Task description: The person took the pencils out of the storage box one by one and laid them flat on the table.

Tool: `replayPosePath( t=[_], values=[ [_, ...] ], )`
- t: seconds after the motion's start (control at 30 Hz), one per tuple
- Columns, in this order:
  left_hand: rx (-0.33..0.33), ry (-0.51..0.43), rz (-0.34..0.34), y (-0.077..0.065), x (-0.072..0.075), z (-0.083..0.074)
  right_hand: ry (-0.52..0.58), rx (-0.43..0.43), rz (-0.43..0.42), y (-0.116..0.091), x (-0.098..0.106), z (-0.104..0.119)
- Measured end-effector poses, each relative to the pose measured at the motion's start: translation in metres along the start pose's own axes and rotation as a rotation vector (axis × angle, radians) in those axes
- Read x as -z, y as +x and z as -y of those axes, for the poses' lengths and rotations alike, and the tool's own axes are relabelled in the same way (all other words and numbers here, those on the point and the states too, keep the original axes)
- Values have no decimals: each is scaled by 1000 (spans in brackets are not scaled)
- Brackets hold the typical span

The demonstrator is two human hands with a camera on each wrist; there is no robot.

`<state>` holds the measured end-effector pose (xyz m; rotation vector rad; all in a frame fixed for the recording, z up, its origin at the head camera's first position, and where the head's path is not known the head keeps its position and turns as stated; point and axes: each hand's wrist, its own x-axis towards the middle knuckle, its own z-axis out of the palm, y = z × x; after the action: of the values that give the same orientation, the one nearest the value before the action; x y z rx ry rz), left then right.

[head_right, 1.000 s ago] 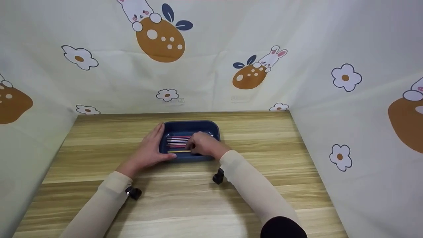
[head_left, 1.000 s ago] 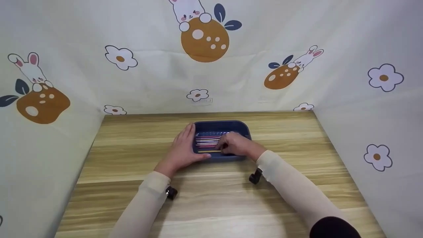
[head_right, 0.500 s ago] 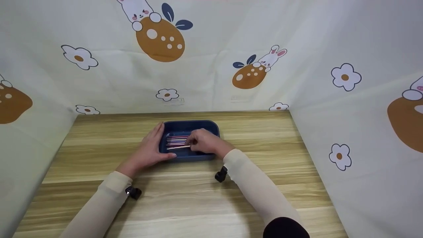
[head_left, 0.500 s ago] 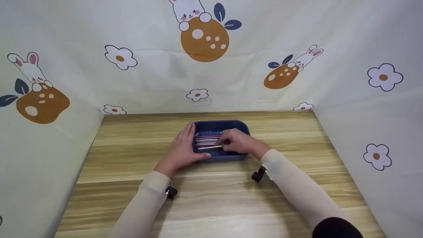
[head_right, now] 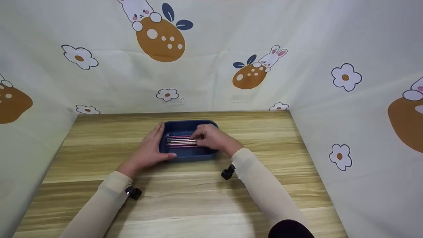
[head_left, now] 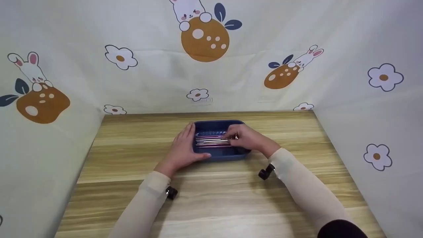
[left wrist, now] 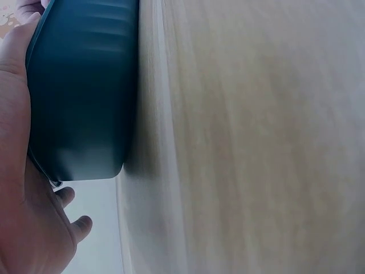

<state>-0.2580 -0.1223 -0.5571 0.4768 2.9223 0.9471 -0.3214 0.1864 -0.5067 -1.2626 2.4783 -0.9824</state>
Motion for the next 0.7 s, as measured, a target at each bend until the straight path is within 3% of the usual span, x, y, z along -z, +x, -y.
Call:
replayPosePath(
  t=[0.33, 0.7],
  values=[
    [-10, 6, -10, 1, 1, -1, 74, -97, -46, -26, 33, -8],
    [-7, 14, -6, 0, 1, -1, 56, -175, -112, -55, 59, -24]
  ],
)
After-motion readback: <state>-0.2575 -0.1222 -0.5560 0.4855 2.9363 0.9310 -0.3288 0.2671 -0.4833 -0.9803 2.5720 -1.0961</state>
